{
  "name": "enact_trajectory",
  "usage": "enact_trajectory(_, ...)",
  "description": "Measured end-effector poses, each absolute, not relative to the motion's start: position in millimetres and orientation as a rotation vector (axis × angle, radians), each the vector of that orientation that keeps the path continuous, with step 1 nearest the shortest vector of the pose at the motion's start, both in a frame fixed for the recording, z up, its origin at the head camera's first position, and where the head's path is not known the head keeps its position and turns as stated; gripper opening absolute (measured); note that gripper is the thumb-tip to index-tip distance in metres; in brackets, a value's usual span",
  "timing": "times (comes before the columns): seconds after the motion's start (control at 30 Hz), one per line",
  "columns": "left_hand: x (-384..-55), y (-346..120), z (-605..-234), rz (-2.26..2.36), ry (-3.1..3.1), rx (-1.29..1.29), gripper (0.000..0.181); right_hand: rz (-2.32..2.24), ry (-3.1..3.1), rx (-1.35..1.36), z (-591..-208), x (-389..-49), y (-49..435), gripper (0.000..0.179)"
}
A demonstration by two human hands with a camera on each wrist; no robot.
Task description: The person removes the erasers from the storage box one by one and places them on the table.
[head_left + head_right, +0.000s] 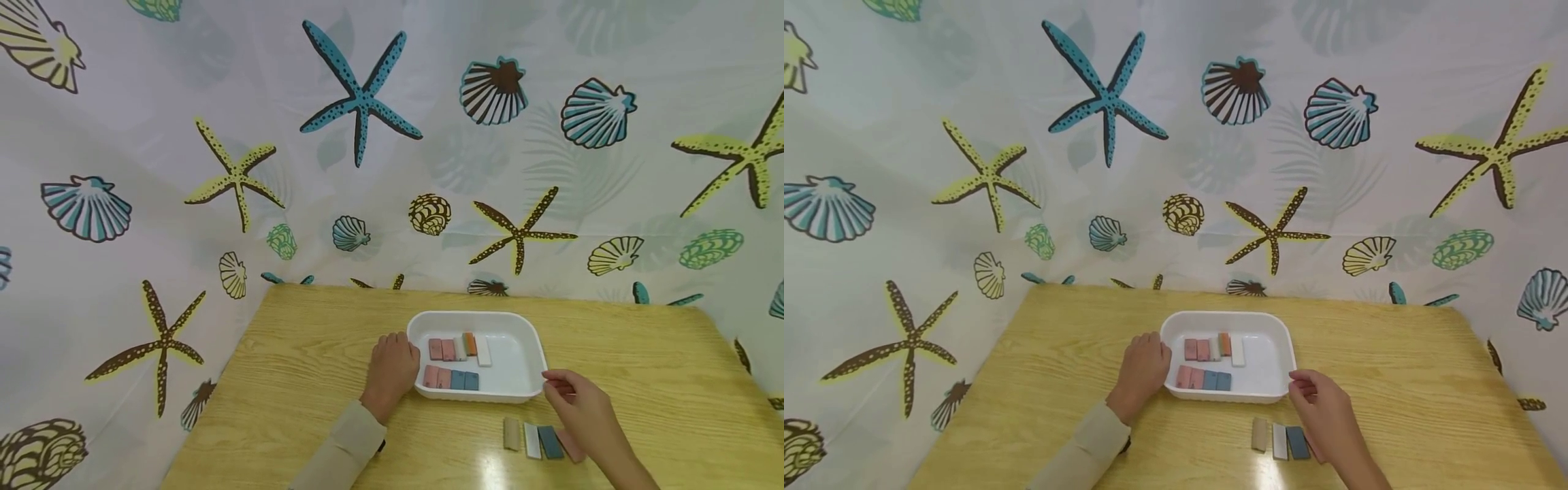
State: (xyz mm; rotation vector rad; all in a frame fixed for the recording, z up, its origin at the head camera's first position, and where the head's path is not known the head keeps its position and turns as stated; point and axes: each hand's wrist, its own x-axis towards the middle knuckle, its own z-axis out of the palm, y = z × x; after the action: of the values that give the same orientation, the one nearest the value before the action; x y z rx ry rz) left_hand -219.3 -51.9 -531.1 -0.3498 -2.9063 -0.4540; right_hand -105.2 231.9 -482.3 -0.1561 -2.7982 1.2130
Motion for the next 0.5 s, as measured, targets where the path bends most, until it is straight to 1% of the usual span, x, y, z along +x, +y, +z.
enact_trajectory(0.23,-220,-52,-532,-0.438,-2.913,-0.344,0.026,1.445,-2.838,-0.003,-485,-136,214,0.035)
enact_trajectory(0.5,-218,-51,-527,-0.441,-2.918,-0.34,0.027,1.418,-2.932,-0.015,-496,-171,201,0.036)
